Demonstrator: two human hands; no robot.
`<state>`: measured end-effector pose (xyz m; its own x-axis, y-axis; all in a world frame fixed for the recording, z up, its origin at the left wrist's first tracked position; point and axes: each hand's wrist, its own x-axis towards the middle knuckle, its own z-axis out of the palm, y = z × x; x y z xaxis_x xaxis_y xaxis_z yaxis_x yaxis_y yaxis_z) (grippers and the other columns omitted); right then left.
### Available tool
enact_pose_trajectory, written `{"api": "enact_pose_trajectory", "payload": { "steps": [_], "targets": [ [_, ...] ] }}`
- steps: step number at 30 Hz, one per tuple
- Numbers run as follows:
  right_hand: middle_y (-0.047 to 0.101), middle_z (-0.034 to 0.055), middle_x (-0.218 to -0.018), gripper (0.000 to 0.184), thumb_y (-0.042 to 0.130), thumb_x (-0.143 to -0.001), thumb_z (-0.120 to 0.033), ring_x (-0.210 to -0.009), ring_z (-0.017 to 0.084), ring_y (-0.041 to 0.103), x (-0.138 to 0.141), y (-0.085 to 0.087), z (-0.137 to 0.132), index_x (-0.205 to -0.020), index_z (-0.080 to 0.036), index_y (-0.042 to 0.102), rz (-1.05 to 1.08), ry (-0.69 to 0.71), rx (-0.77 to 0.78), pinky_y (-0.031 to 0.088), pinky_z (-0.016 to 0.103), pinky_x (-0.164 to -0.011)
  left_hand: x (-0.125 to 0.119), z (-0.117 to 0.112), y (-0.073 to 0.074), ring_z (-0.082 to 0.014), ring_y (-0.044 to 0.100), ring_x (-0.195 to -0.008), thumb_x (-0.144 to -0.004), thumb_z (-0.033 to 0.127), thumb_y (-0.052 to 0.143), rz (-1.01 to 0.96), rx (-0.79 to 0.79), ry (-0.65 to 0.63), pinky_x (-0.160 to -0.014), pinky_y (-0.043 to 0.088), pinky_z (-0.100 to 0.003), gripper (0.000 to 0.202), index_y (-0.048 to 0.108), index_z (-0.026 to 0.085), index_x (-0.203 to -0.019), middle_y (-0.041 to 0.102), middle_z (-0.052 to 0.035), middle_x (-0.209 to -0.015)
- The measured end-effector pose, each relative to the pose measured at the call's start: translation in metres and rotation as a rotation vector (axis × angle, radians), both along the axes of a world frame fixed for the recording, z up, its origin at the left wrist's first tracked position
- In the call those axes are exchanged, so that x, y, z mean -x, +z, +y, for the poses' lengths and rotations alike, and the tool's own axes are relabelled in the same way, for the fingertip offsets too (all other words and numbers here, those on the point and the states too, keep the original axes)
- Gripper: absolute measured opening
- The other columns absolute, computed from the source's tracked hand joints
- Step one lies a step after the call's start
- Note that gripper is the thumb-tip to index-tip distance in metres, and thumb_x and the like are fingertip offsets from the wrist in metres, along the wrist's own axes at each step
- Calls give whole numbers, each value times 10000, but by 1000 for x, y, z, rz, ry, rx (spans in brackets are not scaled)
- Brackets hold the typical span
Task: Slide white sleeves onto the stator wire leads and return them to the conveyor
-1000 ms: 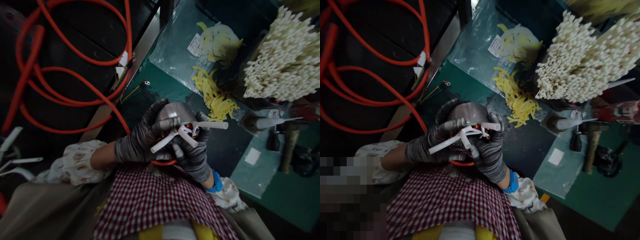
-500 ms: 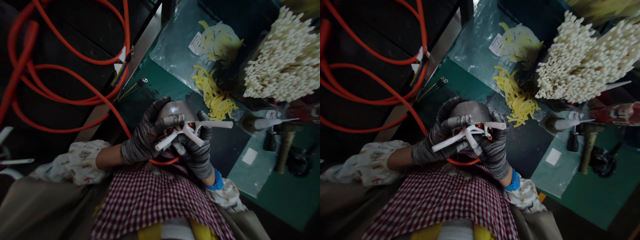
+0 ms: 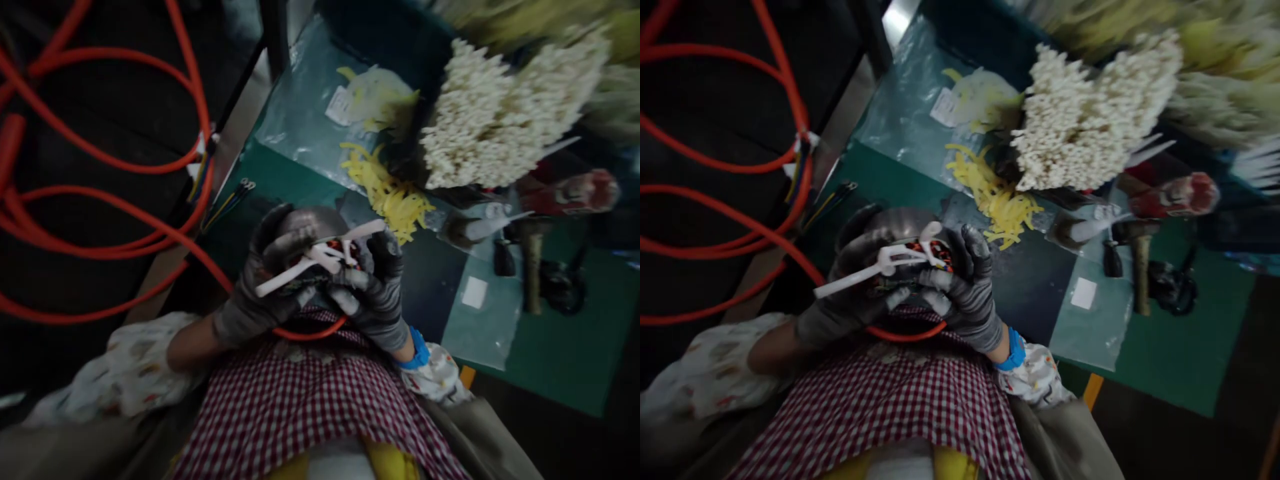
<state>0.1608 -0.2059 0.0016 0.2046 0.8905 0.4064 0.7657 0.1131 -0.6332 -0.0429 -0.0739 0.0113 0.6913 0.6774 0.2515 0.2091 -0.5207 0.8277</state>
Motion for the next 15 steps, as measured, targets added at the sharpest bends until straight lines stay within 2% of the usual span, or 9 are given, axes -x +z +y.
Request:
{"api": "enact_pose_trajectory", "payload": {
  "steps": [1, 3, 4, 5, 7, 8, 10, 13, 15],
  "targets": [
    [457, 69, -1719, 223, 743, -1011, -249, -1548, 377, 563, -12, 4, -3, -1221, -317, 778, -27, -75, 7, 591, 613, -1215, 2, 3, -3, -368, 349, -1695, -1037, 375, 720, 2, -53, -4, -1354, 490, -637, 739, 380, 522, -1677, 561, 18, -1633],
    [607, 109, -1539, 145, 677, -1045, -309, -1465, 357, 624, -44, 6, -13, -1162, -287, 761, -95, -342, -24, 590, 600, -1197, 5, 10, -12, -417, 368, -1673, -977, 422, 767, 9, -89, 8, -1348, 488, -670, 807, 390, 518, -1685, 506, 32, -1692],
    [661, 120, -1436, 158, 657, -1051, -334, -1422, 354, 646, -64, 4, -19, -1170, -280, 746, -127, -498, -35, 575, 608, -1200, 6, 12, -17, -436, 397, -1650, -947, 468, 790, 14, -74, 31, -1342, 487, -693, 851, 386, 503, -1694, 487, 24, -1711],
    [694, 115, -1325, 187, 660, -1032, -375, -1362, 365, 672, -86, -1, -26, -1166, -264, 729, -170, -655, -122, 548, 667, -1199, 6, 14, -20, -448, 442, -1619, -922, 514, 810, 19, -43, 58, -1331, 492, -716, 893, 381, 478, -1704, 485, 6, -1716],
    [705, 112, -1244, 311, 680, -974, -419, -1274, 363, 692, -130, -13, -36, -1208, -218, 715, -187, -852, -111, 536, 710, -1170, 5, 15, -23, -455, 518, -1563, -913, 557, 820, 21, 5, 115, -1302, 513, -757, 910, 394, 438, -1708, 508, -40, -1699],
    [698, 131, -1254, 405, 700, -927, -428, -1267, 367, 685, -150, -21, -38, -1250, -184, 706, -150, -903, -71, 545, 697, -1155, 4, 14, -23, -454, 531, -1558, -924, 544, 821, 22, 16, 132, -1299, 510, -771, 894, 404, 431, -1707, 519, -55, -1692],
    [702, 141, -1252, 428, 738, -850, -398, -1271, 367, 671, -181, -33, -37, -1208, -164, 726, -94, -943, 19, 521, 686, -1181, 2, 12, -19, -448, 503, -1594, -936, 488, 838, 27, 13, 127, -1314, 499, -768, 895, 402, 429, -1715, 522, -68, -1696],
    [728, 120, -1173, 279, 754, -820, -322, -1208, 345, 684, -205, -40, -25, -1070, -198, 742, 7, -950, 146, 534, 645, -1161, -3, 8, -11, -417, 449, -1645, -935, 415, 858, 5, -62, 86, -1331, 511, -707, 939, 371, 435, -1737, 512, -62, -1712],
    [734, 124, -1121, 182, 757, -824, -299, -1162, 343, 701, -207, -33, -17, -978, -215, 708, 51, -940, 103, 541, 625, -1139, -6, 5, -7, -394, 445, -1652, -943, 388, 853, -8, -115, 80, -1333, 521, -673, 952, 347, 437, -1747, 537, -59, -1691]
  ]
}}
